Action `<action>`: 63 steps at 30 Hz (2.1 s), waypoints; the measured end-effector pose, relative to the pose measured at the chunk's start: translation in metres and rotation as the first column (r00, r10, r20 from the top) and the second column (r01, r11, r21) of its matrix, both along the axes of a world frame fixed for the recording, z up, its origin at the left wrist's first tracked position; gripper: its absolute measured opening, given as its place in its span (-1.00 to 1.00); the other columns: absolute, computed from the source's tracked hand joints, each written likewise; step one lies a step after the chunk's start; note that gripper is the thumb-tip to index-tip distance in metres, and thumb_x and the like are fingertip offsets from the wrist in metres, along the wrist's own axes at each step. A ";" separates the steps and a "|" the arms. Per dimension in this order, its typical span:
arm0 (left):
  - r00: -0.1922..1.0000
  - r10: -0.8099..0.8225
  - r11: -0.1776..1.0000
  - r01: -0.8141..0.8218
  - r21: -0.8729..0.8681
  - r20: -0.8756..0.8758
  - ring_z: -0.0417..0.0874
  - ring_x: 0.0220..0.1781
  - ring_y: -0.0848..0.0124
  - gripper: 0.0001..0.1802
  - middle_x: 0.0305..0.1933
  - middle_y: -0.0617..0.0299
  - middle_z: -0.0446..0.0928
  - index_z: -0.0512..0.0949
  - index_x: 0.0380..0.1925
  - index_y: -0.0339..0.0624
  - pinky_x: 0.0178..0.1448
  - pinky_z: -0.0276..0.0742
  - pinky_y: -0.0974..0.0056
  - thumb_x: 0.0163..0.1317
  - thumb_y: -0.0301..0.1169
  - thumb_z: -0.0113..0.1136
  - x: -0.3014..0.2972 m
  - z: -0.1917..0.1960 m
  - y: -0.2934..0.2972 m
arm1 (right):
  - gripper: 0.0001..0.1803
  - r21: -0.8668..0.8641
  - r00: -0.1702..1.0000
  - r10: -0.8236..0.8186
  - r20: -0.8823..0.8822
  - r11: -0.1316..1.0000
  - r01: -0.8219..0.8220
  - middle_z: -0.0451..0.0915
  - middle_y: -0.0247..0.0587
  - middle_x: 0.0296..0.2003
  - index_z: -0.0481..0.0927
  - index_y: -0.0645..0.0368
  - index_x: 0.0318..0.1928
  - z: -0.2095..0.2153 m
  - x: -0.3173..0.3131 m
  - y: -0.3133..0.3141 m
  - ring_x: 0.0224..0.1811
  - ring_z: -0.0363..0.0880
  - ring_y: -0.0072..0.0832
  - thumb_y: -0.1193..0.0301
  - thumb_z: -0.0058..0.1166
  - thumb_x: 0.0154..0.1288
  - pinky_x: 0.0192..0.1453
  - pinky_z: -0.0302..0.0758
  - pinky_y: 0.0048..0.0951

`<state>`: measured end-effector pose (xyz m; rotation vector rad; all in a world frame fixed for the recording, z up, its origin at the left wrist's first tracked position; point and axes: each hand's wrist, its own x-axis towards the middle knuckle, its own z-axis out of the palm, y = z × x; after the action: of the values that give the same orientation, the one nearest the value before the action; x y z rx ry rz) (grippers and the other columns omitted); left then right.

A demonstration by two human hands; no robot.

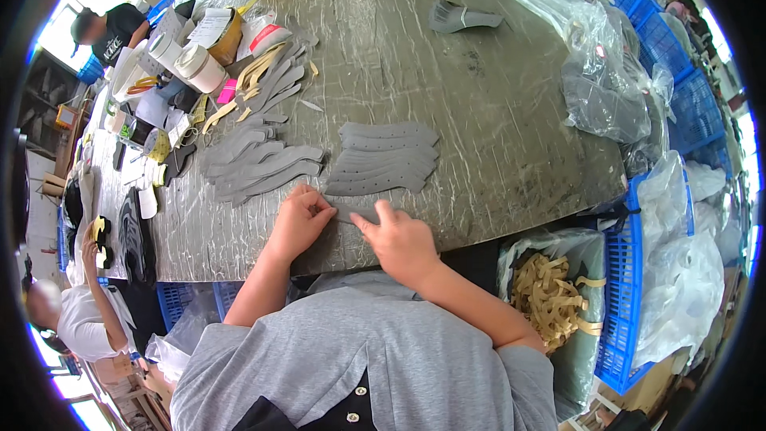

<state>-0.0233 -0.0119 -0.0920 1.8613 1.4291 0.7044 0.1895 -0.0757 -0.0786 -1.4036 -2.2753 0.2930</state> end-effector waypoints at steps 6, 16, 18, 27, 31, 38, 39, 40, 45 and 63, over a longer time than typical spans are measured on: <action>0.999 0.037 0.999 -0.036 -0.024 0.031 0.47 -0.51 0.45 -0.90 -0.43 0.20 0.52 0.61 -0.48 -0.32 -0.38 0.39 0.35 0.06 -0.52 0.36 -0.006 0.000 -0.002 | -0.61 -0.089 0.998 -0.060 -0.003 0.994 0.059 0.44 -0.18 -0.08 0.64 -0.03 0.04 -0.008 0.000 0.007 -0.36 0.60 -0.29 0.32 0.23 0.16 -0.36 0.56 -0.28; 0.827 0.531 0.847 -0.515 -0.130 0.184 0.47 -0.52 0.52 -0.65 -0.45 0.23 0.58 0.57 -0.10 -0.25 -0.43 0.39 0.42 0.07 -0.53 0.36 -0.112 0.020 0.046 | -0.55 -0.018 0.986 -0.167 0.029 0.986 0.167 0.41 -0.13 0.24 0.63 -0.11 0.08 -0.004 0.023 0.028 -0.29 0.64 -0.30 0.25 0.30 0.12 -0.25 0.59 -0.27; 0.799 0.593 0.805 -0.588 -0.077 0.097 0.48 -0.50 0.47 -0.53 -0.38 0.17 0.58 0.52 0.02 -0.24 -0.41 0.42 0.38 0.06 -0.52 0.38 -0.114 0.035 0.048 | -0.56 -0.083 0.988 -0.136 0.075 0.986 0.142 0.40 -0.15 0.26 0.65 -0.10 0.05 -0.012 0.022 0.027 -0.26 0.64 -0.30 0.25 0.31 0.11 -0.24 0.60 -0.28; 0.985 -0.164 0.892 0.172 0.417 -0.056 0.56 -0.04 0.05 -0.20 0.06 -0.02 0.46 0.32 0.24 -0.22 -0.05 0.58 0.12 0.09 0.01 0.30 0.019 0.067 -0.014 | -0.76 -0.247 0.834 0.004 -0.551 0.954 -0.168 0.63 -0.10 -0.23 0.67 0.15 -0.20 0.033 -0.006 0.021 -0.33 0.63 -0.16 0.46 0.28 0.06 -0.26 0.54 -0.28; 0.932 -0.356 0.796 0.340 0.501 -0.067 0.52 0.02 -0.01 0.03 0.07 -0.04 0.44 0.24 0.28 -0.29 -0.02 0.57 0.08 0.01 0.34 0.02 0.052 0.057 -0.015 | -0.72 -0.289 0.707 -0.031 -0.706 0.924 -0.249 0.61 -0.05 -0.42 0.59 0.31 -0.29 0.040 -0.004 0.021 -0.39 0.59 -0.16 0.47 0.32 -0.04 -0.29 0.50 -0.30; 0.860 -0.503 0.795 0.425 0.434 0.080 0.54 0.06 0.04 0.00 0.09 -0.08 0.45 0.23 0.29 -0.32 0.04 0.55 0.11 0.15 0.35 -0.04 0.058 0.051 -0.015 | -0.91 -0.471 0.555 -0.242 -0.796 0.824 -0.316 0.49 -0.39 -0.49 0.57 0.26 -0.32 0.022 0.008 0.011 -0.44 0.40 -0.67 0.50 0.16 0.17 -0.39 0.33 -0.55; 0.852 -0.461 0.874 0.387 0.294 0.247 0.55 0.06 0.11 -0.07 0.08 -0.04 0.47 0.27 0.26 -0.31 0.05 0.54 0.13 0.20 0.31 -0.02 0.055 0.052 -0.016 | -0.93 -0.495 0.539 -0.263 -0.800 0.796 -0.348 0.46 -0.44 -0.50 0.57 0.24 -0.30 0.021 0.009 0.011 -0.44 0.36 -0.72 0.51 0.12 0.22 -0.40 0.30 -0.59; 0.832 -0.384 0.923 0.360 0.138 0.401 0.56 0.07 0.18 -0.13 0.08 -0.01 0.49 0.32 0.23 -0.30 0.06 0.53 0.16 0.25 0.27 0.00 0.051 0.053 -0.018 | -0.94 -0.480 0.437 -0.302 -0.847 0.787 -0.388 0.43 -0.45 -0.50 0.55 0.22 -0.28 0.020 0.010 0.010 -0.45 0.34 -0.73 0.52 0.06 0.24 -0.40 0.29 -0.60; 0.894 -0.441 0.810 0.360 0.463 0.078 0.62 -0.13 0.15 -0.68 -0.11 0.08 0.56 0.60 -0.16 -0.18 -0.08 0.56 0.21 0.06 -0.43 0.40 0.037 0.082 0.000 | -0.85 -0.488 0.330 -0.369 -0.869 0.753 -0.441 0.35 -0.47 -0.44 0.43 0.13 -0.26 0.039 0.011 0.015 -0.47 0.23 -0.73 0.58 -0.25 0.33 -0.37 0.26 -0.62; 0.939 0.139 0.947 -0.033 -0.321 0.314 0.47 -0.47 0.64 -0.89 -0.54 0.35 0.59 0.66 -0.48 -0.31 -0.38 0.36 0.46 0.12 -0.47 0.34 -0.014 0.041 0.007 | -0.87 -0.723 0.287 -0.673 -0.681 0.680 -0.121 0.43 -0.47 -0.42 0.48 0.13 -0.18 0.001 0.080 -0.015 -0.47 0.39 -0.73 0.47 0.17 0.32 -0.42 0.34 -0.66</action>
<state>-0.0372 -0.0048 -0.0512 1.3691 1.3182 0.7469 0.2696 -0.0909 -0.0780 -1.3319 -0.8169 1.4978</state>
